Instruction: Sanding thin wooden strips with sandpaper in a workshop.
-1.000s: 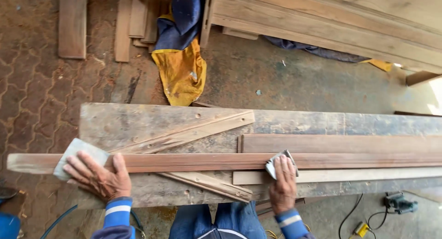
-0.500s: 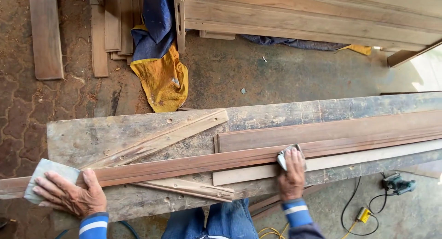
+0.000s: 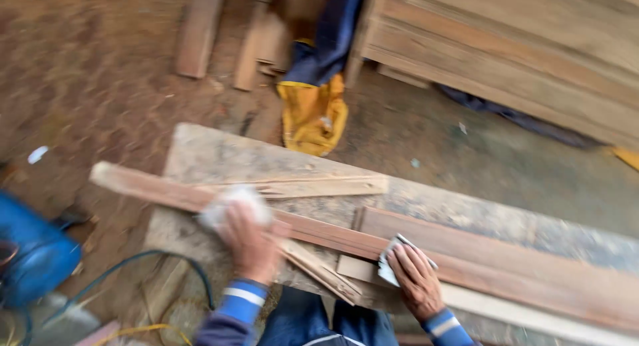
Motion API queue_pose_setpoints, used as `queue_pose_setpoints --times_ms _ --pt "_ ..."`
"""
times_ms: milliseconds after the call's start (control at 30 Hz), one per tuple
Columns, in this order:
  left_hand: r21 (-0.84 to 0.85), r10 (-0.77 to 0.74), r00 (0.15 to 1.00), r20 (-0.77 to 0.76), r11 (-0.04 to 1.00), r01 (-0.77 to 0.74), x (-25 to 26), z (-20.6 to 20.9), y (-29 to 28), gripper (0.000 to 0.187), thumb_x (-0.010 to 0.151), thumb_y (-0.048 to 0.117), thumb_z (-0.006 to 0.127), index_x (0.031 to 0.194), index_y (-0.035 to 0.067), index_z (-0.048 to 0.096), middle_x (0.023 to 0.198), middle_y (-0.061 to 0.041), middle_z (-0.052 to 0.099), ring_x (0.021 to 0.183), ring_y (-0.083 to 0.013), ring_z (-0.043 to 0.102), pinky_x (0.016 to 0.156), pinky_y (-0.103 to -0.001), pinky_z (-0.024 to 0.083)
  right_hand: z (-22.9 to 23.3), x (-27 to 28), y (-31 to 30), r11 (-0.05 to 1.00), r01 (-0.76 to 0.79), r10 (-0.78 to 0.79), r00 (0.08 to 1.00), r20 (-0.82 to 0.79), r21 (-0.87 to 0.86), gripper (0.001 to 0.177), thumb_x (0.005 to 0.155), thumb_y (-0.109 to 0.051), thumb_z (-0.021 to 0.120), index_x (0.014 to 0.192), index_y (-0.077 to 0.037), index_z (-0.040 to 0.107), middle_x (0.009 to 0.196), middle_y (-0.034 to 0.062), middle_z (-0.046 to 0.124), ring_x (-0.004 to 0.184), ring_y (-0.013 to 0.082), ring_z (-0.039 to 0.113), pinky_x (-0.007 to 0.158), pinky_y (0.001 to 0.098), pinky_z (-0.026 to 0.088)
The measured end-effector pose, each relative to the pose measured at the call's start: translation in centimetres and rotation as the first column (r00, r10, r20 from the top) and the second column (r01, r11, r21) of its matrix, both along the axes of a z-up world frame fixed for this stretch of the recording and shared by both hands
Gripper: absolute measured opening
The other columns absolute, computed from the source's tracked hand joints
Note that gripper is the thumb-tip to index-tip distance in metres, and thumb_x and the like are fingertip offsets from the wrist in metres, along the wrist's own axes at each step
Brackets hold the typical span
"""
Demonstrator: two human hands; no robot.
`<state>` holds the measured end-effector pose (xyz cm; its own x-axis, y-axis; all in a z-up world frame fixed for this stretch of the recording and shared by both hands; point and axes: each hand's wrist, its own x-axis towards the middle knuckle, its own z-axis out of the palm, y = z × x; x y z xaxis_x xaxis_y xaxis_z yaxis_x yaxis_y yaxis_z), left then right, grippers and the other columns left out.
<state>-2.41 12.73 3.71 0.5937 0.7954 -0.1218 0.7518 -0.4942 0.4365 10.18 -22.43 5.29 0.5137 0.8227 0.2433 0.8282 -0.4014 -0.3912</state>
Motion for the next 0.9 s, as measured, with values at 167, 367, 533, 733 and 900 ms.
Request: queue_pose_setpoints --times_ms 167,367,533,733,900 --pt "-0.002 -0.443 0.896 0.037 0.896 0.443 0.8 -0.3 -11.9 0.115 0.086 0.079 0.044 0.161 0.001 0.003 0.167 -0.027 0.002 0.155 -0.0410 -0.001 0.122 -0.056 -0.005 -3.1 2.2 -2.3 0.985 -0.162 0.161 0.987 -0.026 -0.066 0.072 0.065 -0.001 0.059 0.138 -0.007 0.058 0.146 0.0136 0.052 0.135 0.0363 0.049 0.113 0.0519 0.040" --pt "0.007 0.016 0.988 -0.153 1.000 -0.015 0.0 -2.6 0.0 0.115 0.085 0.089 0.028 0.164 0.008 0.005 0.172 -0.024 0.004 0.160 -0.0394 0.002 0.127 -0.055 -0.001 -4.2 4.1 -2.8 0.959 -0.282 0.279 0.956 -0.091 -0.019 0.076 0.059 0.000 0.060 0.135 -0.004 0.059 0.143 0.0160 0.054 0.132 0.0371 0.052 0.109 0.0517 0.044" --pt "0.027 -0.162 0.987 -0.021 0.986 0.162 2.6 -0.8 -10.6 0.131 0.077 0.096 0.030 0.163 0.001 0.005 0.169 -0.028 0.004 0.157 -0.0444 0.004 0.124 -0.056 0.003 -6.3 4.8 -3.1 0.949 -0.301 0.304 0.953 -0.016 0.092 0.063 0.067 0.001 0.062 0.130 -0.004 0.064 0.141 0.0179 0.056 0.130 0.0377 0.055 0.107 0.0511 0.047" --pt "0.117 -0.171 0.981 -0.094 0.976 0.182 1.0 -3.4 -4.7 0.127 0.079 0.097 0.024 0.164 0.003 0.012 0.170 -0.025 0.012 0.159 -0.0389 0.013 0.129 -0.055 0.006 -9.4 5.3 -3.9 0.937 -0.320 0.305 0.945 0.120 0.142 0.048 0.081 -0.005 0.067 0.129 -0.005 0.066 0.137 0.0170 0.059 0.127 0.0341 0.058 0.108 0.0476 0.049" --pt "0.174 -0.030 0.996 -0.078 0.984 0.044 1.2 -2.2 -4.2 0.124 0.079 0.095 0.022 0.159 0.000 0.012 0.166 -0.025 0.014 0.155 -0.0402 0.014 0.124 -0.053 0.005 -10.2 5.0 -5.0 0.942 -0.319 0.306 0.943 0.131 0.100 0.047 0.080 -0.009 0.067 0.127 -0.005 0.067 0.134 0.0171 0.061 0.124 0.0327 0.059 0.106 0.0465 0.050"
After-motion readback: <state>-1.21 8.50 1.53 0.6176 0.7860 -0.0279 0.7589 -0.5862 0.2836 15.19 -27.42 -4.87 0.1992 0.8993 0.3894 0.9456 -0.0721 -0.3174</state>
